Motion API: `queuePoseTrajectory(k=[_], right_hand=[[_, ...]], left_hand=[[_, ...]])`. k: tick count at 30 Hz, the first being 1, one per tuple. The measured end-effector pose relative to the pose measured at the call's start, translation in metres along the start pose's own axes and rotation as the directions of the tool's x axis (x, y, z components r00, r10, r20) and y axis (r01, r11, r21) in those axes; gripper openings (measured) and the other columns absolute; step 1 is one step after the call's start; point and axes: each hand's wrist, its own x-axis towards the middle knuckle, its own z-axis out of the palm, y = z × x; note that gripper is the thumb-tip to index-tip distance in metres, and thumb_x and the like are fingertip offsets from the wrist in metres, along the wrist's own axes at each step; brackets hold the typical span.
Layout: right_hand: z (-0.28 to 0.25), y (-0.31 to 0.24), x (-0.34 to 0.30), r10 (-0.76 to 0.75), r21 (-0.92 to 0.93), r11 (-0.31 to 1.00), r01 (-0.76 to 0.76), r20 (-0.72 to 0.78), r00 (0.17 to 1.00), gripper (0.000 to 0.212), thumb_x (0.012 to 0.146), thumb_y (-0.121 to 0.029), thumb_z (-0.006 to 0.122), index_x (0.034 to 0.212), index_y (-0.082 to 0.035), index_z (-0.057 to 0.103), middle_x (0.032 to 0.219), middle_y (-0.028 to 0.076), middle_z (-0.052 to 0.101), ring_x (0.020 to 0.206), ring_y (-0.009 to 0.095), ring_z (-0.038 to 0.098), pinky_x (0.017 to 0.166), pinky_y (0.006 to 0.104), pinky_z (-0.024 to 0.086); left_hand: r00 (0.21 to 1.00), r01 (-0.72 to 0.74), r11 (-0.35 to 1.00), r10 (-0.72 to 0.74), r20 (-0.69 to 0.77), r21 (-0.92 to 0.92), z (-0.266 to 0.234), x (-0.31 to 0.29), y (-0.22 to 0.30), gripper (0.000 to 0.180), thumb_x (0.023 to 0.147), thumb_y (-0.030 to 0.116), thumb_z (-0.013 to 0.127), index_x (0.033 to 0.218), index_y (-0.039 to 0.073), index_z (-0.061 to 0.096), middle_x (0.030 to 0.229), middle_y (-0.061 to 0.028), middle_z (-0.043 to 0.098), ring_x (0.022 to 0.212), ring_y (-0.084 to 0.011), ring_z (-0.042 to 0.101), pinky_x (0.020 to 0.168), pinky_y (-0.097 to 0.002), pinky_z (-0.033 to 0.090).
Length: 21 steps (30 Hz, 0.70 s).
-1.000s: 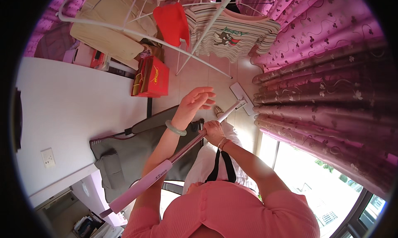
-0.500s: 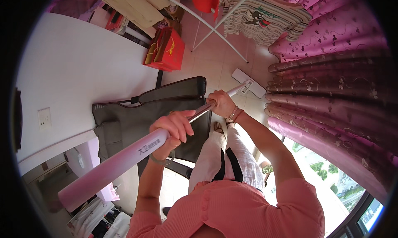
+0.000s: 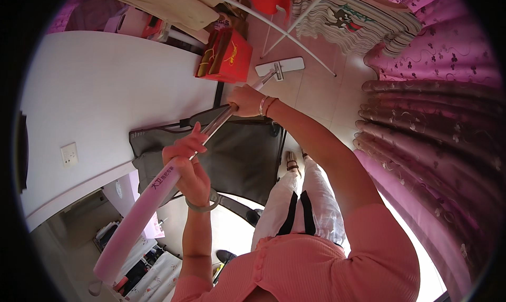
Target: The person prepares a mop by dipping it into a bucket and wringing it out. They then proceed to mop the tiled floor in a bedroom, moving around furniture such as a bed and a chair. The person briefly adjusts a hanging bag before continuing to mop the floor area near the window.
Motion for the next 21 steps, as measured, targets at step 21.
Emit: queuePoseTrajectory(k=[21], right_hand=[[0.018, -0.008, -0.077, 0.286, 0.216, 0.952, -0.214, -0.397, 0.872, 0.029, 0.078, -0.023, 0.064, 0.058, -0.008, 0.050, 0.060, 0.012, 0.051, 0.060, 0.034, 0.050, 0.060, 0.0423, 0.040]], left_hand=[[0.987, -0.136, 0.990, 0.134, 0.088, 0.025, 0.043, 0.002, 0.013, 0.018, 0.090, 0.005, 0.046, 0.081, 0.006, 0.030, 0.048, -0.0039, 0.040, 0.041, -0.0127, 0.042, 0.048, -0.0324, 0.048]])
